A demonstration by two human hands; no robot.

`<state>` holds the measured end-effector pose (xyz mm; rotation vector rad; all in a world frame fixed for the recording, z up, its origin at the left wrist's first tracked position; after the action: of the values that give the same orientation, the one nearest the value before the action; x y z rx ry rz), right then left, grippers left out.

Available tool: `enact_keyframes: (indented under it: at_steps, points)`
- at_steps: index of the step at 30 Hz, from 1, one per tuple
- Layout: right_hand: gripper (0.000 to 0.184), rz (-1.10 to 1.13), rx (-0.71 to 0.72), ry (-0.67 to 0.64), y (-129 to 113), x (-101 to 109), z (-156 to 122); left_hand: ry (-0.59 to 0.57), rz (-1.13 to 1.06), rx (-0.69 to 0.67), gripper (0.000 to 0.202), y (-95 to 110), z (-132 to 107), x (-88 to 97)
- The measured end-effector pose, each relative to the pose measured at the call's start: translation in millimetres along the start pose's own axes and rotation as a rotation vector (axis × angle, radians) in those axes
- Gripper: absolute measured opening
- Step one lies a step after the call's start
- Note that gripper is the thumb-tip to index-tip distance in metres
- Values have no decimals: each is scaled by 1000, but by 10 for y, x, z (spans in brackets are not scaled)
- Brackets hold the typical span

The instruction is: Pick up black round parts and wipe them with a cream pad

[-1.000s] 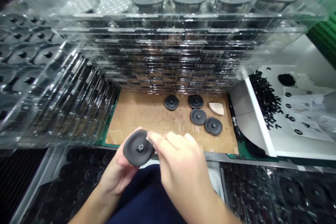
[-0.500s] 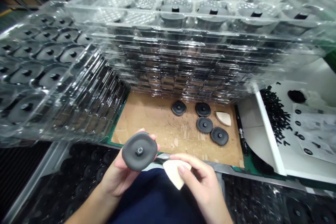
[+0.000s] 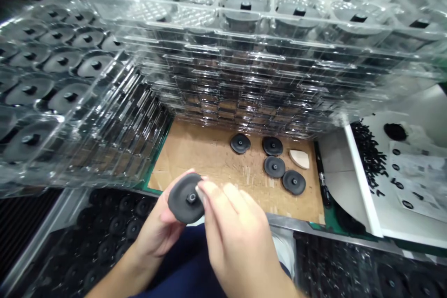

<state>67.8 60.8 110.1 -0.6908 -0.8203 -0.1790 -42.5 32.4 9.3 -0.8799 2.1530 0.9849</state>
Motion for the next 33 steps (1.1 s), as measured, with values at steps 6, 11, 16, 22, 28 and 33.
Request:
enact_keyframes:
  at_steps: [6, 11, 16, 22, 28, 33]
  points:
    - [25, -48, 11, 52, 11, -28, 21, 23, 12, -5, 66, 55, 12, -21]
    - [25, -129, -46, -33, 2, -67, -7, 57, 34, -1, 61, 66, 52, -4]
    - [23, 36, -114, 48, 107, 77, -27, -14, 26, -5, 65, 49, 80, -25]
    - [16, 651, -542, -159, 346, 46, -566, -213, -4, 1, 60, 35, 48, -154]
    - [17, 545, -797, 77, 505, 46, -851, -224, -21, 82, 51, -11, 63, -285]
    - [17, 213, -402, 197, 365, 295, -477, -123, 35, 85, 64, -124, 95, -219]
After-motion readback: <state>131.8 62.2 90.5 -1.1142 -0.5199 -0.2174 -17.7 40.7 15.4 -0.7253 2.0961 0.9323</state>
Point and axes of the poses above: each hand's wrist, its own z-axis towards the middle knuckle, its own x-axis out of the back of the hand, y = z × x, the point moved 6 cm from there along z, towards the middle knuckle, and after that the axes turned 15 degrees about x, right-handed, at the moved point
